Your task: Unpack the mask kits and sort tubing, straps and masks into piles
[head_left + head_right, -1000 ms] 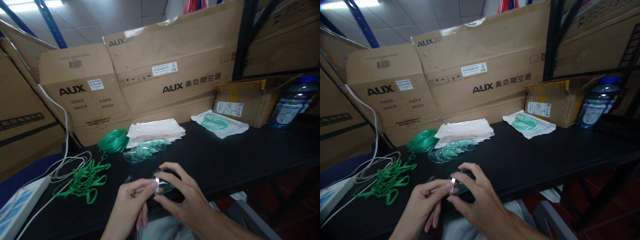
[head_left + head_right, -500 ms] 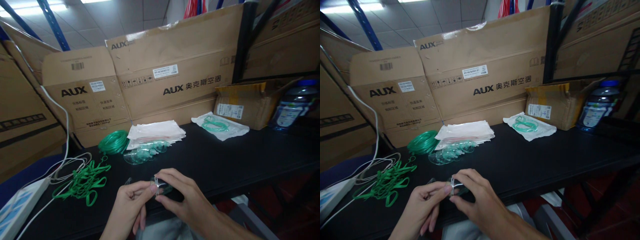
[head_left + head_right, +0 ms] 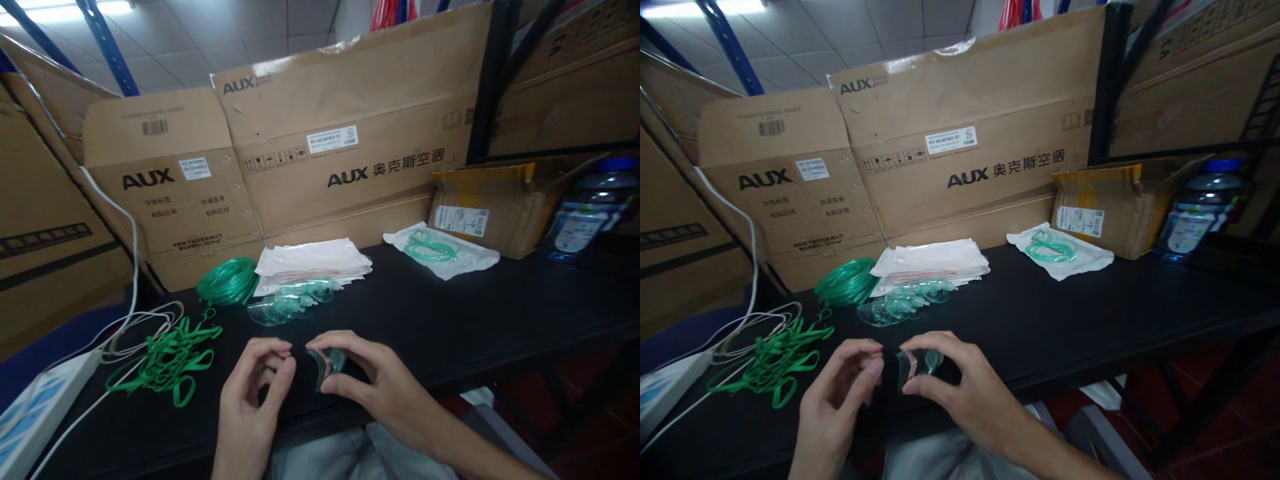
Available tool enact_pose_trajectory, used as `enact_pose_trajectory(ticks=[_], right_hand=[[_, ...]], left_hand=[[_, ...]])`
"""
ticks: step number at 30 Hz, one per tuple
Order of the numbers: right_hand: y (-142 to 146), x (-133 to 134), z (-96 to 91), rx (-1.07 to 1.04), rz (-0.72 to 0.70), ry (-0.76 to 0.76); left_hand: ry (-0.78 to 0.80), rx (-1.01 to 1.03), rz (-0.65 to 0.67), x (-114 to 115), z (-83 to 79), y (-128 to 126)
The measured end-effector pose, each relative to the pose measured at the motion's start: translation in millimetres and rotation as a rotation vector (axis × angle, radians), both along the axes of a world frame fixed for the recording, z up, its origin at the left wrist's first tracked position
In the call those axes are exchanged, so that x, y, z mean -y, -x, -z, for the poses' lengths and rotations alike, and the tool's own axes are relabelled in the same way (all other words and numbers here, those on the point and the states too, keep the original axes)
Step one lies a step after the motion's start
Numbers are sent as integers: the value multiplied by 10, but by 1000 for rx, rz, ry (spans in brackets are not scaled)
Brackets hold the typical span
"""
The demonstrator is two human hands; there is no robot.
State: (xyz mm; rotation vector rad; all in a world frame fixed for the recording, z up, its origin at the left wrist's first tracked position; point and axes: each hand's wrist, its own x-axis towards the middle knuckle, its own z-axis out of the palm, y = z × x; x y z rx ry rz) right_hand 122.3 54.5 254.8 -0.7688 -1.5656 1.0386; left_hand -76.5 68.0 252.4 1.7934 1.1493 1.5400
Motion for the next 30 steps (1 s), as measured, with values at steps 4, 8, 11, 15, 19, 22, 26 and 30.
enact_pose_trajectory(ticks=[4, 8, 11, 15, 19, 22, 26, 30], right_hand=[[-38, 18, 6, -21, -115, 12], [-43, 14, 6, 43, -171, -72], [-37, 2, -2, 34, -189, -119], [-37, 0, -11, 29, -214, -110], [-53, 9, -24, 50, -235, -63], [-65, 9, -41, 58, -247, -44], [-71, 4, -51, 50, -247, -39], [-76, 3, -44, 77, -244, -51]], left_hand=[[-315, -218, 24, -15, 15, -53], [-442, -324, 3, -21, 47, -39], [-471, -360, 19, -18, 80, 2], [-483, -352, 33, -22, 124, 22], [-466, -283, 0, -17, 155, -8], [-484, -244, 4, -4, 156, -31], [-589, -319, 41, 7, 124, -36], [-586, -337, 19, 8, 105, -31]])
